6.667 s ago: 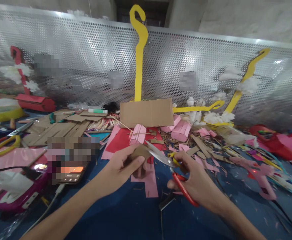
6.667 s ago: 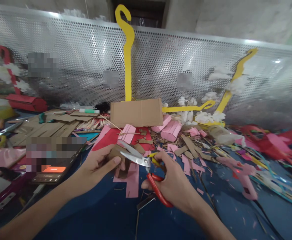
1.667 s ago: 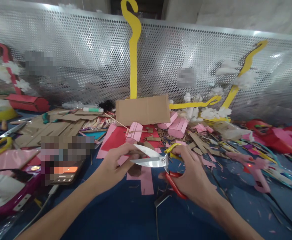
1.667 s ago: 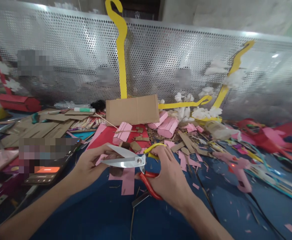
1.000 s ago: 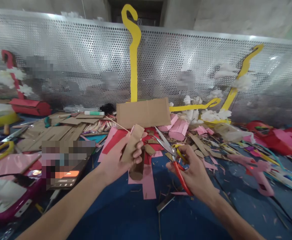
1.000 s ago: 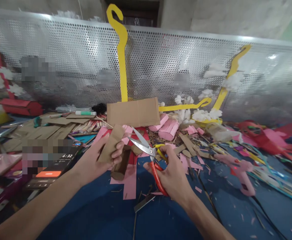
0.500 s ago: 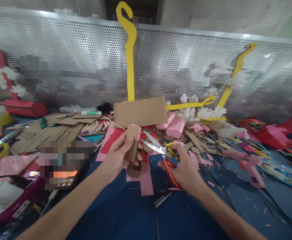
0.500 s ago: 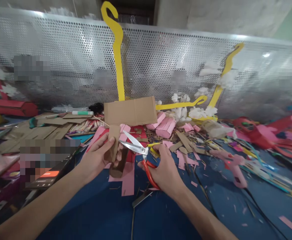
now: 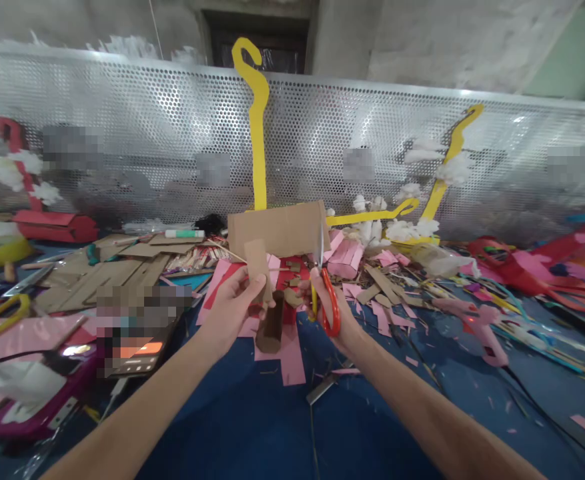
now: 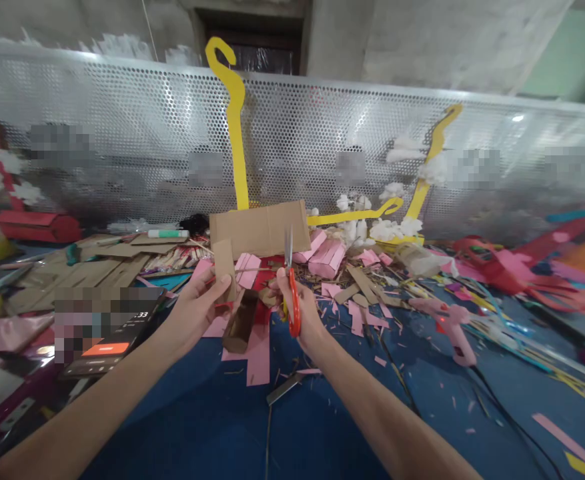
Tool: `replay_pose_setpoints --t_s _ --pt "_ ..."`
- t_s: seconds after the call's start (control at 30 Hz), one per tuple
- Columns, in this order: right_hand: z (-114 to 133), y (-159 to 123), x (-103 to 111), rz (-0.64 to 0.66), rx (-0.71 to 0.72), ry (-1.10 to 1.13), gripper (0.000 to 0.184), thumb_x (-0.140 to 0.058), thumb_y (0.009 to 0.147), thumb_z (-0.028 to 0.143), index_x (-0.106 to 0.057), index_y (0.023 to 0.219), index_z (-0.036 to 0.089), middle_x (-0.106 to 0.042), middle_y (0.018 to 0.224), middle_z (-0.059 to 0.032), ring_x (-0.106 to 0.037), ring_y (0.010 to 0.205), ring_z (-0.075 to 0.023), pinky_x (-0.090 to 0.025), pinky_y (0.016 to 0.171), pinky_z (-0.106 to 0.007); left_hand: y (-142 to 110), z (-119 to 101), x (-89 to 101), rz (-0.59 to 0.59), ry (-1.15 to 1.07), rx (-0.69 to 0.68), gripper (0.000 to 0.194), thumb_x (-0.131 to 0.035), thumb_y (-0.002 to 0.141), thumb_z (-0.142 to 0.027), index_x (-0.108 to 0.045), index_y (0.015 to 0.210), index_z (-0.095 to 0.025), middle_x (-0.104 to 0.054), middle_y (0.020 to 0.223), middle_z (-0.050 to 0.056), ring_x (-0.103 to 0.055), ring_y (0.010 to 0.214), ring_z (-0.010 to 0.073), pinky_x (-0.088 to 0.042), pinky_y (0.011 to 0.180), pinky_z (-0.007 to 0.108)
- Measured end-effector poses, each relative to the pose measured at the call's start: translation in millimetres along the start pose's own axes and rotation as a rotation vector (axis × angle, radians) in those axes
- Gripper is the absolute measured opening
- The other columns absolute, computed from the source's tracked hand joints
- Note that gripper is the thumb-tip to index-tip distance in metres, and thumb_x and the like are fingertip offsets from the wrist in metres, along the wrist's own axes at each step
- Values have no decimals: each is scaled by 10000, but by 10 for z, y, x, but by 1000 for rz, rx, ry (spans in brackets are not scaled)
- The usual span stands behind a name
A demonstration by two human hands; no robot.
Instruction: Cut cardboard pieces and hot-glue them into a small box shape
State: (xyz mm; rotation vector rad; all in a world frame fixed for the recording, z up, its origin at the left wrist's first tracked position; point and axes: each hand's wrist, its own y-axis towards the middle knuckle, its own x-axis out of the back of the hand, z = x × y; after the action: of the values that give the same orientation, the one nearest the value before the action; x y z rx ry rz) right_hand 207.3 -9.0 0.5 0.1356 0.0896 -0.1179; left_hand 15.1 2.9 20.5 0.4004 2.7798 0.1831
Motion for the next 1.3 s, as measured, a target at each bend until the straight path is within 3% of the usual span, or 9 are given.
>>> replay_pose_setpoints --t_s 0.13,0.3,0.47,0.6,0.73,0.87,1.03,1.17,1.3 --pt "-78 -122 -105 163 -13 84 610 -607 810 785 -639 804 175 -609 729 -23 -467 523 -107 -358 454 -258 25 -5 26 -22 22 -52 226 -733 892 -367 -589 948 -201 -602 648 -47 -481 464 61 -353 427 175" --pt "-43 -335 -38 340 -51 32 503 -630 881 682 -673 910 181 -616 773 -26 -521 622 -135 -422 563 -286 45 -18 33 -23 121 -129 192 -747 855 -309 -631 914 -168 -655 684 -7 -574 539 106 -504 544 236" --pt "35 -428 -34 313 -161 24 454 -737 807 654 -697 896 211 -644 818 -31 -580 712 -167 -499 664 -293 15 -29 23 -28 241 -99 236 -725 873 -358 -665 975 -153 -721 774 37 -659 562 135 -568 593 282" --pt "69 -444 -39 373 -220 94 410 -784 789 596 -712 922 215 -656 818 -34 -614 736 -175 -526 719 -300 -8 -70 12 -8 245 -81 223 -669 927 -387 -643 1014 -182 -614 546 -36 -560 410 110 -452 440 228" --pt "91 -469 -47 452 -264 162 413 -783 811 552 -729 1007 192 -687 895 -65 -648 800 -188 -536 772 -314 7 -93 27 -70 222 -152 164 -673 924 -331 -653 882 -174 -577 568 -41 -521 465 82 -411 470 203" --pt "86 -489 -59 528 -247 165 400 -768 839 540 -740 1000 175 -685 865 -57 -644 767 -168 -534 770 -300 28 -75 55 -71 207 -132 206 -679 912 -307 -644 774 -158 -590 577 -30 -529 483 75 -410 488 202" --pt "50 -485 -82 517 -218 152 439 -727 853 593 -726 920 159 -695 872 -72 -656 754 -173 -546 731 -296 12 -67 49 -63 169 -73 228 -699 902 -336 -638 773 -158 -613 534 -19 -533 429 88 -443 445 210" --pt "54 -488 -106 477 -233 109 482 -729 814 652 -657 780 176 -657 743 -33 -607 610 -140 -516 612 -278 9 -87 39 -64 134 -65 242 -722 883 -342 -643 758 -151 -647 555 0 -582 440 103 -483 442 213" --pt "57 -515 -103 502 -208 76 482 -700 851 639 -663 858 159 -655 714 -24 -608 571 -134 -504 580 -270 9 -114 32 -58 98 -57 236 -735 872 -339 -637 769 -149 -667 568 2 -606 435 110 -501 441 216"
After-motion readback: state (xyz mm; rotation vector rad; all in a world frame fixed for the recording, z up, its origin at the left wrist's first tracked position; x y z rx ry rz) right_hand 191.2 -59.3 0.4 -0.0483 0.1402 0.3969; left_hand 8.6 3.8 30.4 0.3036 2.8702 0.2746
